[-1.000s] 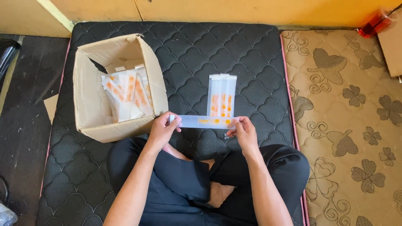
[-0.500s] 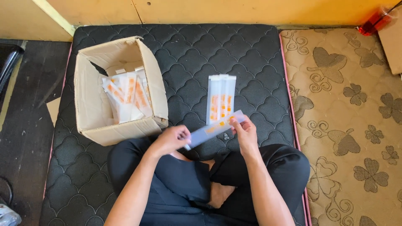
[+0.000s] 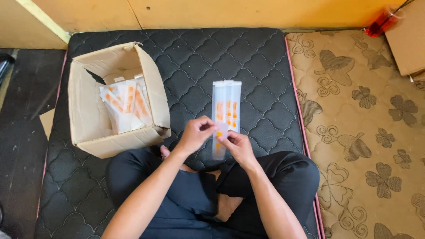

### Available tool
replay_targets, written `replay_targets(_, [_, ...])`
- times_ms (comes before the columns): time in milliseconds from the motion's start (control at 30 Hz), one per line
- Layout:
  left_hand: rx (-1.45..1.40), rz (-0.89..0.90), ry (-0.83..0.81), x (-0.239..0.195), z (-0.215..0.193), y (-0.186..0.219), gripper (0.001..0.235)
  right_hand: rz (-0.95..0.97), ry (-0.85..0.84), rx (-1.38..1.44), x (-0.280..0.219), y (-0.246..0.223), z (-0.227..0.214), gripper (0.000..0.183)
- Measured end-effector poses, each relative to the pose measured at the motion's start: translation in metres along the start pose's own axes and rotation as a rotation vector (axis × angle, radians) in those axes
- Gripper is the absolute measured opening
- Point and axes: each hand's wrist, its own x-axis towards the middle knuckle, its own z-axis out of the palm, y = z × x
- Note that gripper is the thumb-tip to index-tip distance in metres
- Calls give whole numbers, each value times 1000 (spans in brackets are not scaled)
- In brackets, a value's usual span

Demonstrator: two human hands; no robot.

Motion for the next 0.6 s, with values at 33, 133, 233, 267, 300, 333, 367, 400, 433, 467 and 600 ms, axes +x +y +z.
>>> replay_targets(33, [-2,-2,-3,4,-2,5,1,2,3,-1,-1,-5,1,4])
replay_targets(133, [-12,-6,64,16,-14,16,3,40,-35,-42,-5,-3,2,4])
replay_targets(233, [6,2,106,36,-27,9,3,124,-117,-94,-4,19,-1,8])
replay_targets(267, [22,46,140,43,-29,-1,4,159,-153,-92,-5,21,-1,9])
replay_targets(300, [39,87,169,49,-30,-12,7,198,-185,-88,-8,25,-1,9])
replay_targets(333, [38,83,168,47,-30,-17,7,202,-184,-87,-13,20,4,9])
replay_targets(367, [24,69,178,47,-30,-23,7,244,-215,-76,-17,15,7,9])
replay_targets(400, [11,56,189,48,-29,-28,8,286,-246,-65,-20,10,10,9])
replay_targets(433, [5,54,185,46,-26,-34,8,289,-240,-68,-21,9,10,9])
replay_targets(467, [24,21,210,43,-22,-40,9,311,-266,-72,-21,9,10,9])
replay_targets(600, [6,-11,240,39,-20,-38,8,352,-364,-109,-17,19,6,10])
